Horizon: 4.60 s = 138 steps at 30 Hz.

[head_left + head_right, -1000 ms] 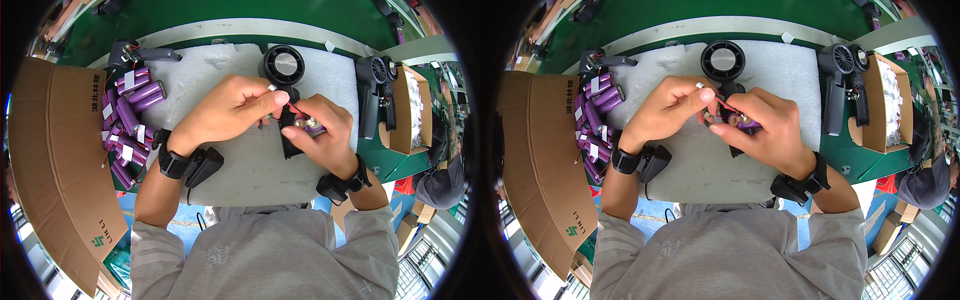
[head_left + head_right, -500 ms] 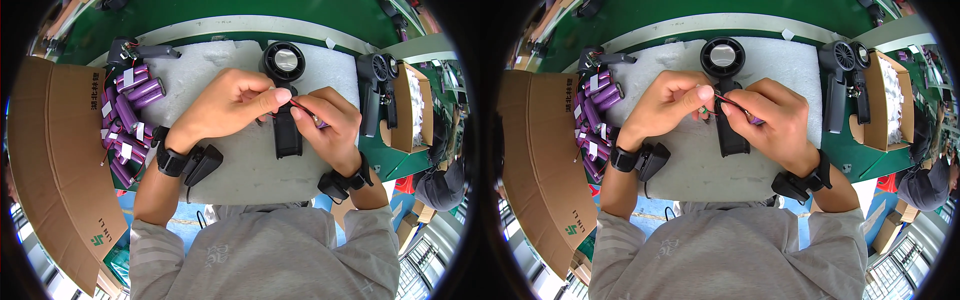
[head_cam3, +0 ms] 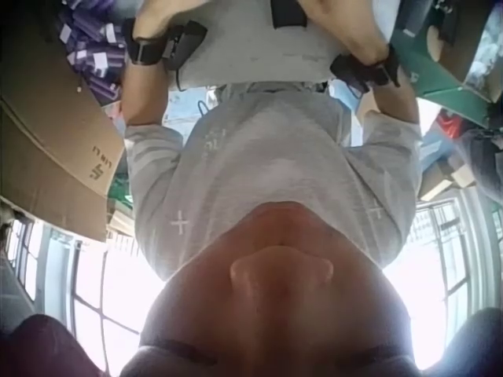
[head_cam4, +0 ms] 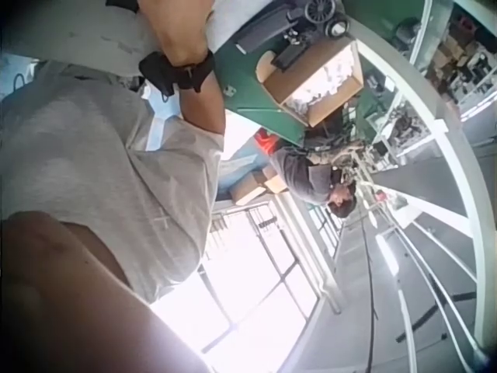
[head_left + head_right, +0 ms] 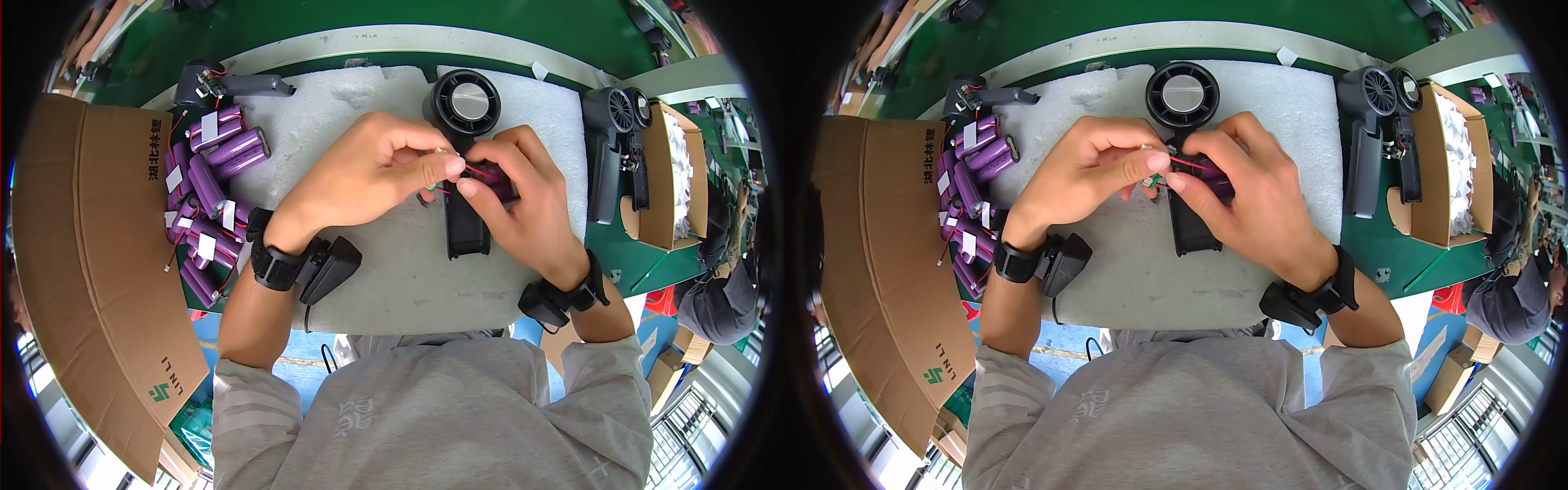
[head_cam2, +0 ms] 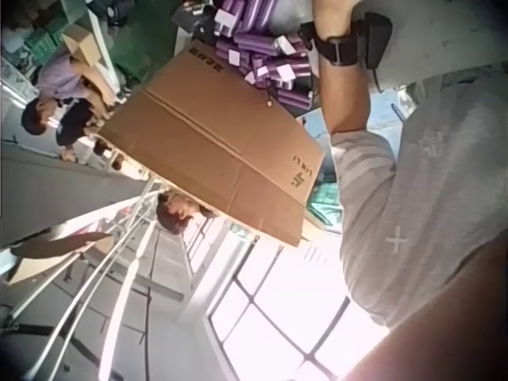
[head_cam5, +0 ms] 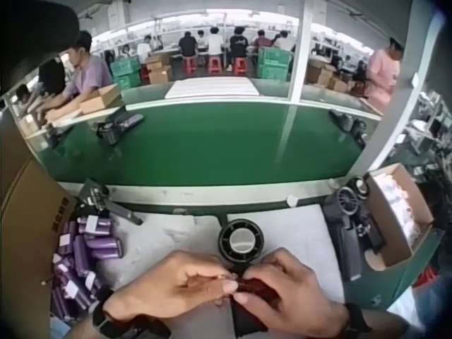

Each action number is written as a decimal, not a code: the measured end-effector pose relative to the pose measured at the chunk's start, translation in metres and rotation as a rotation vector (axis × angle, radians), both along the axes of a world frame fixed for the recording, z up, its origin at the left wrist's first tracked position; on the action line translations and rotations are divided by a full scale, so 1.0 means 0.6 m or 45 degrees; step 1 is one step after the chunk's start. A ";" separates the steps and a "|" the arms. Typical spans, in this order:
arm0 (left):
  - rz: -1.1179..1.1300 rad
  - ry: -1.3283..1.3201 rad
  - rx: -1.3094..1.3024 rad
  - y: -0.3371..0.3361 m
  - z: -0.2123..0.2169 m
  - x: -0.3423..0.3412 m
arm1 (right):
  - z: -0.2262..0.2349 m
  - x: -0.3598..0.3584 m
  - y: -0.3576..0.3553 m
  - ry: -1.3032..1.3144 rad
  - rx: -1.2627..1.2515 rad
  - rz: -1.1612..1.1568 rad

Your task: The person connects a battery pack to a circuit board inside a handheld fan housing and presses the batteries into the casing. They then set the assembled fan aside and repeat the process with another housing and battery pack.

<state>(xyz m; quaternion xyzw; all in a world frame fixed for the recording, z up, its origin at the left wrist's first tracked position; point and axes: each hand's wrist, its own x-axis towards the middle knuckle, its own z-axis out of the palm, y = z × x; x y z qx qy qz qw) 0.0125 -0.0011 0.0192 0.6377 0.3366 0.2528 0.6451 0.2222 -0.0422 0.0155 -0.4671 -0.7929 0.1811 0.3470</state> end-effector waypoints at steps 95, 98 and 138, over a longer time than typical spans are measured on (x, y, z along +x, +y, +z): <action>0.211 0.206 0.521 -0.008 -0.007 0.009 | -0.030 -0.001 0.002 0.349 -0.381 -0.046; 0.214 0.224 0.603 -0.008 -0.010 0.008 | -0.030 -0.002 0.004 0.343 -0.364 -0.044; 0.021 0.081 0.121 0.007 -0.030 -0.009 | -0.014 0.001 0.000 0.276 -0.467 -0.004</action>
